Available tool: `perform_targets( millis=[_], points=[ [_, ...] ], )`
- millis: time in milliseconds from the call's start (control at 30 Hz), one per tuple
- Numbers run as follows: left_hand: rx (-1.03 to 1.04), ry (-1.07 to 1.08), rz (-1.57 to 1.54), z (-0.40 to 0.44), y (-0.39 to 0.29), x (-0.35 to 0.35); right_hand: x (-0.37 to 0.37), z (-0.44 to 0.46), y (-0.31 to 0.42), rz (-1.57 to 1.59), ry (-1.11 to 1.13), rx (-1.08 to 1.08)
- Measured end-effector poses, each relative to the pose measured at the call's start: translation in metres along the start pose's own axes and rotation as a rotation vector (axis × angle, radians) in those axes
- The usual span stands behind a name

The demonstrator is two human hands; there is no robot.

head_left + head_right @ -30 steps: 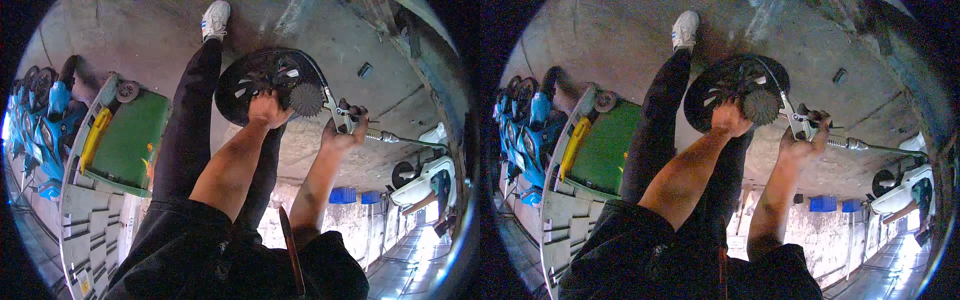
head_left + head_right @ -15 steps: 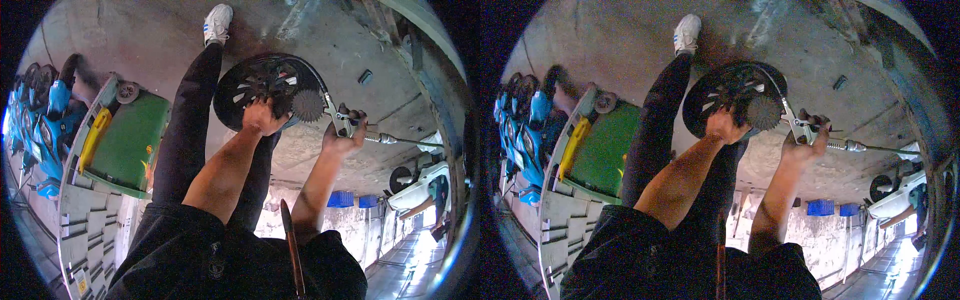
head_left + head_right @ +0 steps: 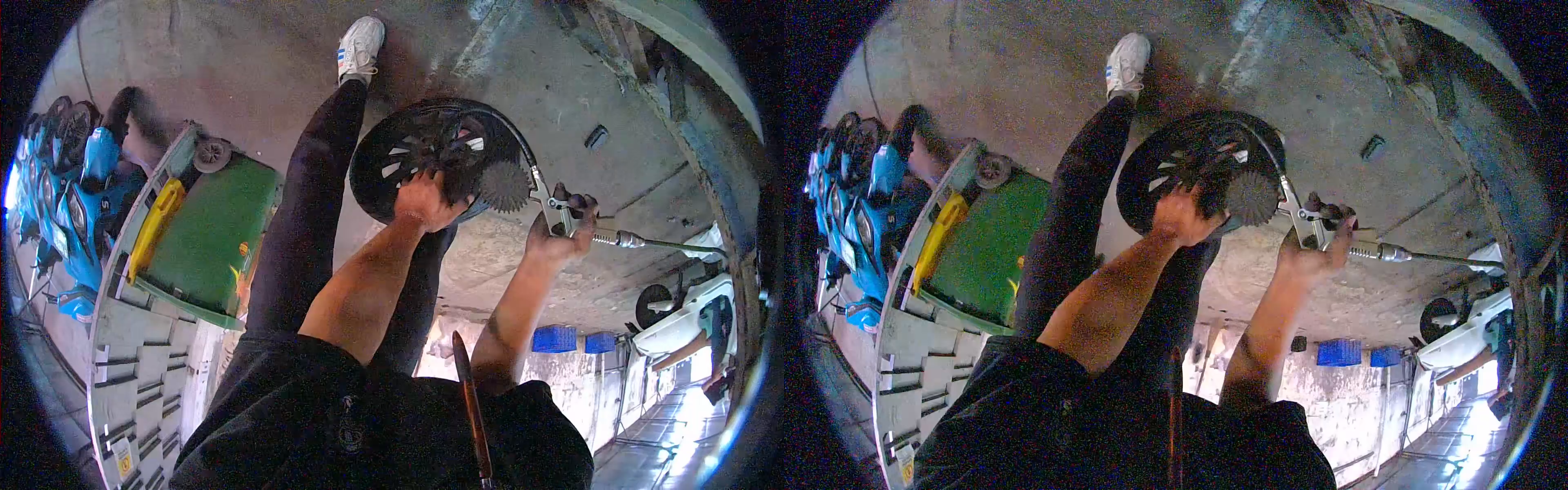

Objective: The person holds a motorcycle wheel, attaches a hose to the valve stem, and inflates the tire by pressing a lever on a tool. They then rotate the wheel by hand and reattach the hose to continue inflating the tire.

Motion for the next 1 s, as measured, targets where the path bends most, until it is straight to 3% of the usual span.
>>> perform_targets(
  millis=[200, 367, 433, 667, 867, 1000],
  points=[
    [0.073, -0.126, 0.079, -0.009, -0.007, 0.021, -0.013, 0.002, -0.003, -0.067, -0.066, -0.001],
    [0.061, 0.045, 0.113, 0.005, -0.028, 0.048, -0.022, 0.009, -0.005, -0.147, -0.003, -0.026],
    [0.012, 0.237, 0.159, 0.013, -0.038, 0.078, -0.016, 0.005, 0.003, -0.109, 0.038, -0.101],
    [-0.181, 0.311, 0.107, 0.02, -0.023, 0.075, -0.023, 0.006, -0.003, -0.064, -0.038, 0.029],
    [-0.094, 0.19, 0.11, 0.003, -0.022, 0.059, -0.046, 0.016, -0.012, -0.056, 0.003, 0.04],
    [-0.066, 0.329, 0.102, 0.015, -0.031, 0.075, -0.036, 0.006, -0.008, -0.026, -0.057, 0.062]
  ],
)
Point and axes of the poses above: each hand's wrist, its own z-axis towards the middle knuckle, its own x-axis out of the palm, y = z × x, the point moved 10 cm from there along z, towards the middle knuckle, and after that the axes turned 9 degrees about -x, right-handed, at the moved point
